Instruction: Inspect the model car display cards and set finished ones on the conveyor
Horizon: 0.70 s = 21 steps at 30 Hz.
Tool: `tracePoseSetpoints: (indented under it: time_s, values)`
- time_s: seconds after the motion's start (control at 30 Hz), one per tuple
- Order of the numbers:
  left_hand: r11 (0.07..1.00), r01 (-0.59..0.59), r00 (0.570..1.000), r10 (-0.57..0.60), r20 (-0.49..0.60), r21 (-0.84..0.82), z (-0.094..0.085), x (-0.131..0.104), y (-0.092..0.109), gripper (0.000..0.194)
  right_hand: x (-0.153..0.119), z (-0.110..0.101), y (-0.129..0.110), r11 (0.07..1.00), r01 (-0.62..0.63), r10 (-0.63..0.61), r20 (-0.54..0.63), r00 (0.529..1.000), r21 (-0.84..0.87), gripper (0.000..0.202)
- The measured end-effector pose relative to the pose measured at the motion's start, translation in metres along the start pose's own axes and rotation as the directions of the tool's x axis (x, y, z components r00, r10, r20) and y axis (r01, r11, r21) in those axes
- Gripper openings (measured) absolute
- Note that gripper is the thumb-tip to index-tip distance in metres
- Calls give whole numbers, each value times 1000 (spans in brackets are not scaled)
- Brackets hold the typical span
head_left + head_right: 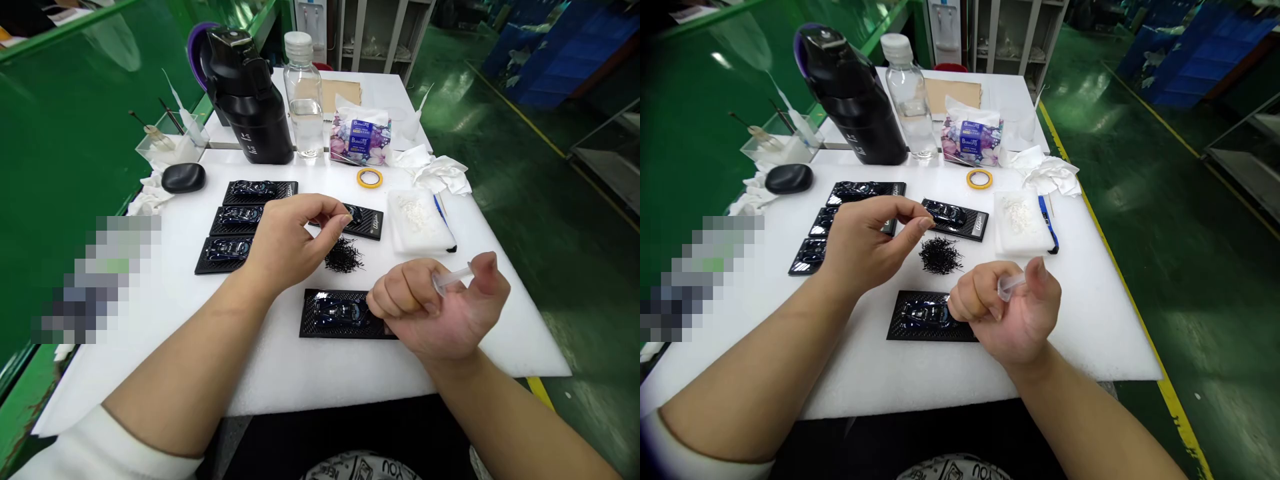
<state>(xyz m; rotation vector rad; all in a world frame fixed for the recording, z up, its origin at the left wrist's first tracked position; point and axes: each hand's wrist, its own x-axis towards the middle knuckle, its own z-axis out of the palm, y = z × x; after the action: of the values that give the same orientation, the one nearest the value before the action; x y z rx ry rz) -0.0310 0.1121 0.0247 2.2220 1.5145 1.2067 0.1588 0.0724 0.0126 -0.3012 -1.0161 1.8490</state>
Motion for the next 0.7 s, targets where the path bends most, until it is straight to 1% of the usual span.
tracePoseSetpoints:
  time_s: [0.37, 0.53, 0.7]
  values:
    - [999, 23, 1000, -23, 7, 29, 2, 0, 0, 15, 1, -1, -1, 999, -11, 13, 31, 999, -52, 66]
    - [1000, 3, 1000, -3, 15, 12, 1, 0, 2, 13, 2, 0, -3, 996, -11, 13, 26, 1000, -86, 70]
    - [999, 28, 999, -29, 21, 40, 2, -1, 1, 14, 2, -1, -3, 995, -10, 12, 18, 1000, -95, 70]
